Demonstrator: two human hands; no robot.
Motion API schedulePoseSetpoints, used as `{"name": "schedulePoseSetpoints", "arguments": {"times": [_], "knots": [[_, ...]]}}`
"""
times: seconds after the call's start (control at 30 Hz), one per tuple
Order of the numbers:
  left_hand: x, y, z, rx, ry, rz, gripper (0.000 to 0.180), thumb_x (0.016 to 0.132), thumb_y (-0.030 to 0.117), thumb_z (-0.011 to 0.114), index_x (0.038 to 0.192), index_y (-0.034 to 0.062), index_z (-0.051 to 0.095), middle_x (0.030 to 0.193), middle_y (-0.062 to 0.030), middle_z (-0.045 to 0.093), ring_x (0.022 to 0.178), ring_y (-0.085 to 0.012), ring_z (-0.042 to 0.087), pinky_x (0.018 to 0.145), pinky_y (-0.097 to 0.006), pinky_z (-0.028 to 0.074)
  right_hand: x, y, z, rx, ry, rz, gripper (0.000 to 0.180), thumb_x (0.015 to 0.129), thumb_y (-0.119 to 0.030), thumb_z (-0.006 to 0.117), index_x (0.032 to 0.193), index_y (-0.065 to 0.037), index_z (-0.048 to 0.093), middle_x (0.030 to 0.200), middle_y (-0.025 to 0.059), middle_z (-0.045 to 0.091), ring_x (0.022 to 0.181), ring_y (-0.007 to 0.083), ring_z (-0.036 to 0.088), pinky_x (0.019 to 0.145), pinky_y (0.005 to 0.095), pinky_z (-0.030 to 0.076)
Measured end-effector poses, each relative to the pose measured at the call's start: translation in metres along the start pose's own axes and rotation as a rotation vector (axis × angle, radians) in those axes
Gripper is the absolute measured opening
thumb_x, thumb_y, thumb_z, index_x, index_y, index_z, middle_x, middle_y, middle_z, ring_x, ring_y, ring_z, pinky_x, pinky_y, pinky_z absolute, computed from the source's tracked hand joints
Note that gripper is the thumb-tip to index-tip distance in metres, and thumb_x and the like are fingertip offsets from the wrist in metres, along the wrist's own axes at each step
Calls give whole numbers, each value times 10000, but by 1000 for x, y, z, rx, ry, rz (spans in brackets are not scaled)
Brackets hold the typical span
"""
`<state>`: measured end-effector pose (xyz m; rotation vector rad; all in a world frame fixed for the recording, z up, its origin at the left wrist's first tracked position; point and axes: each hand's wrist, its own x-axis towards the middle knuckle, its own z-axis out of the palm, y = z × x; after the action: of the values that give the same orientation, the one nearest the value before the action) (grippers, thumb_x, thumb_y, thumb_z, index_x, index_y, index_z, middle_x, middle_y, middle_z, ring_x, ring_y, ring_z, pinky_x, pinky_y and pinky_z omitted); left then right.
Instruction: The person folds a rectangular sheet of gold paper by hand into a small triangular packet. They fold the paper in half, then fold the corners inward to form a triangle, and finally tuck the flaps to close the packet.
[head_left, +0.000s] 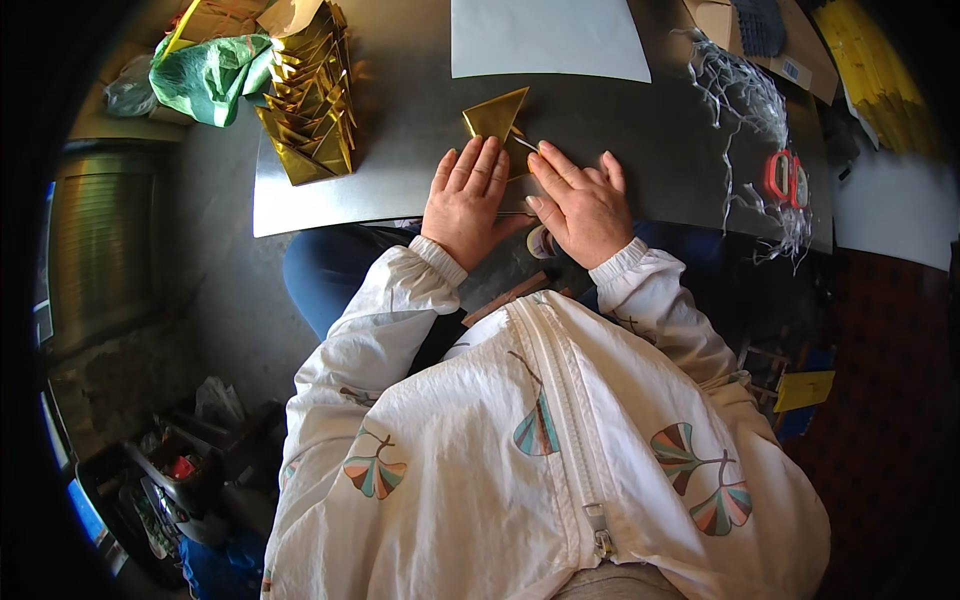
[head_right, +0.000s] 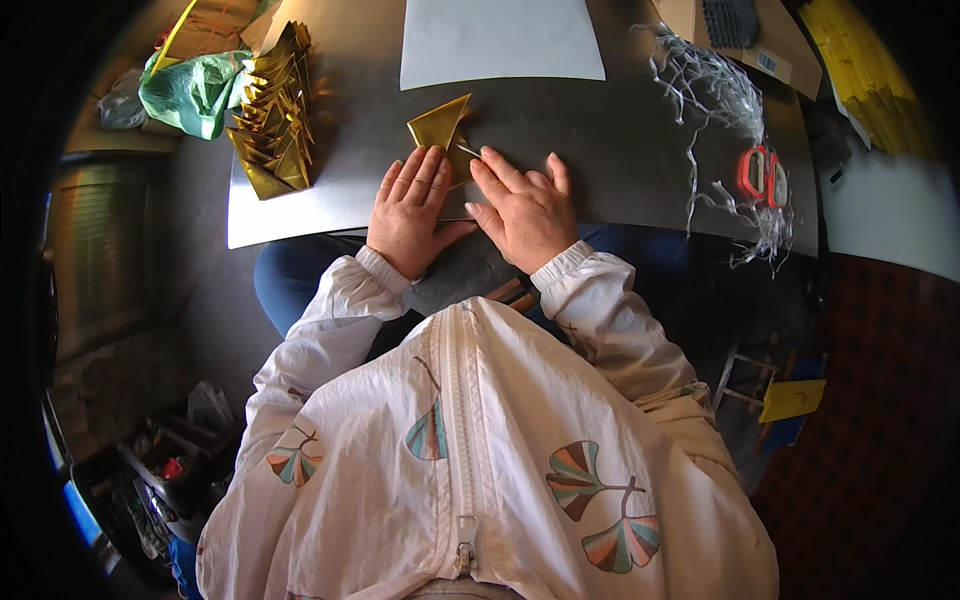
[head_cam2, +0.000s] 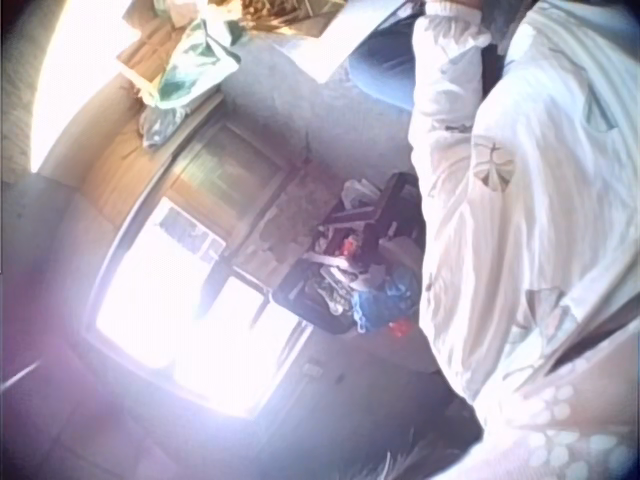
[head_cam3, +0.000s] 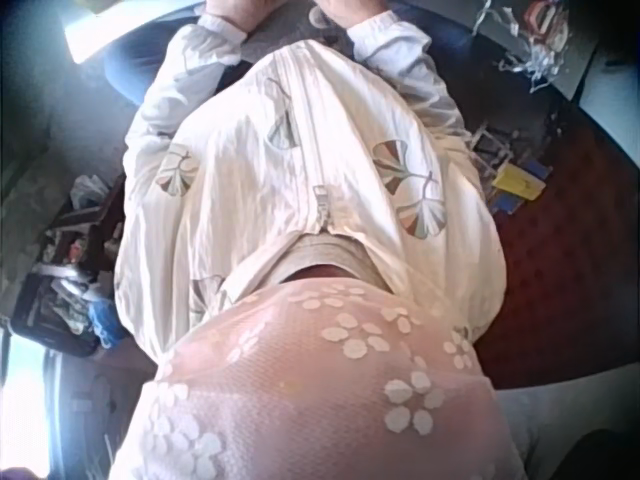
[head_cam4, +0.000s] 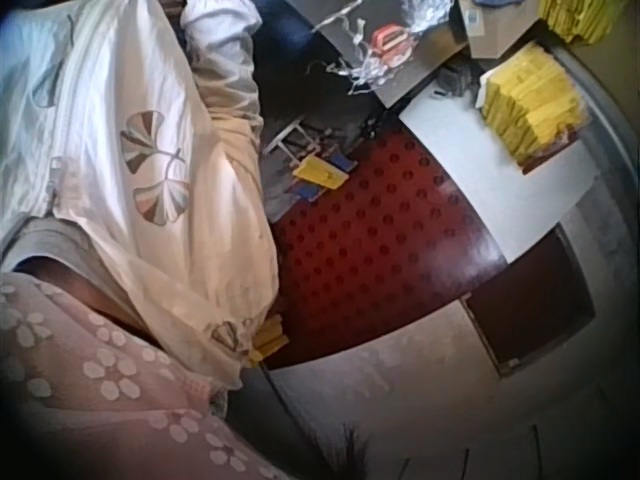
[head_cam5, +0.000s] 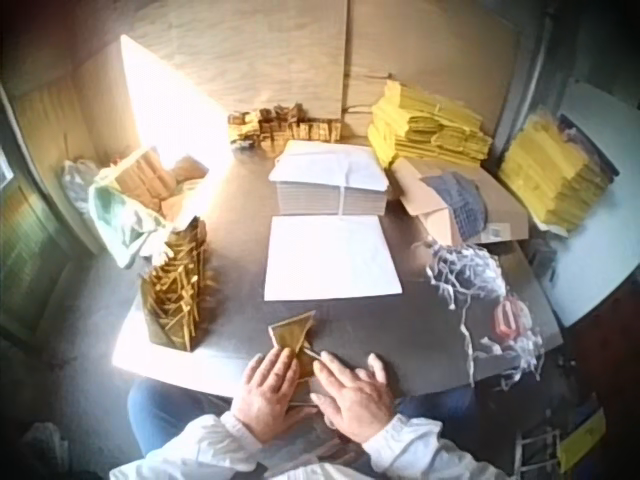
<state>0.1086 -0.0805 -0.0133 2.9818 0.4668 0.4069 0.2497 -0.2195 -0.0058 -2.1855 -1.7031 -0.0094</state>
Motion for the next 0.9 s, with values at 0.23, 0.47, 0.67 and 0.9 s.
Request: {"name": "schedulePoseSetpoints", "arguments": {"times": [0.23,0.47,0.67,0.9], "knots": [[-6,-23,-9,-232,94,11,670,867,432,657,1384,40,490,1476,-126,441,1415,-292,341,1144,-457,274,2,-1,1,-21,50,26,455,934,-372,563,1322,-135,586,1458,11,476,982,231,588,1086,531,268],[-6,-23,-10,-84,121,3,670,912,458,558,1446,77,420,1529,-91,376,1438,-246,301,1158,-471,230,10,-12,-7,-131,4,-24,469,892,-362,630,1291,-117,600,1421,38,501,1002,235,546,1099,521,270],[2,-20,-9,-53,-22,74,710,862,481,588,1422,65,454,1515,-93,401,1424,-230,331,1168,-444,226,13,-12,-6,-38,-39,-76,506,903,-416,612,1333,-151,581,1416,24,515,1044,240,570,1130,543,230],[-9,8,-2,64,110,44,543,784,375,723,1205,47,621,1315,-106,599,1283,-264,513,1071,-474,373,-13,10,-19,-89,-22,16,560,881,-439,624,1340,-122,570,1418,22,515,993,245,553,1106,530,261]]}}
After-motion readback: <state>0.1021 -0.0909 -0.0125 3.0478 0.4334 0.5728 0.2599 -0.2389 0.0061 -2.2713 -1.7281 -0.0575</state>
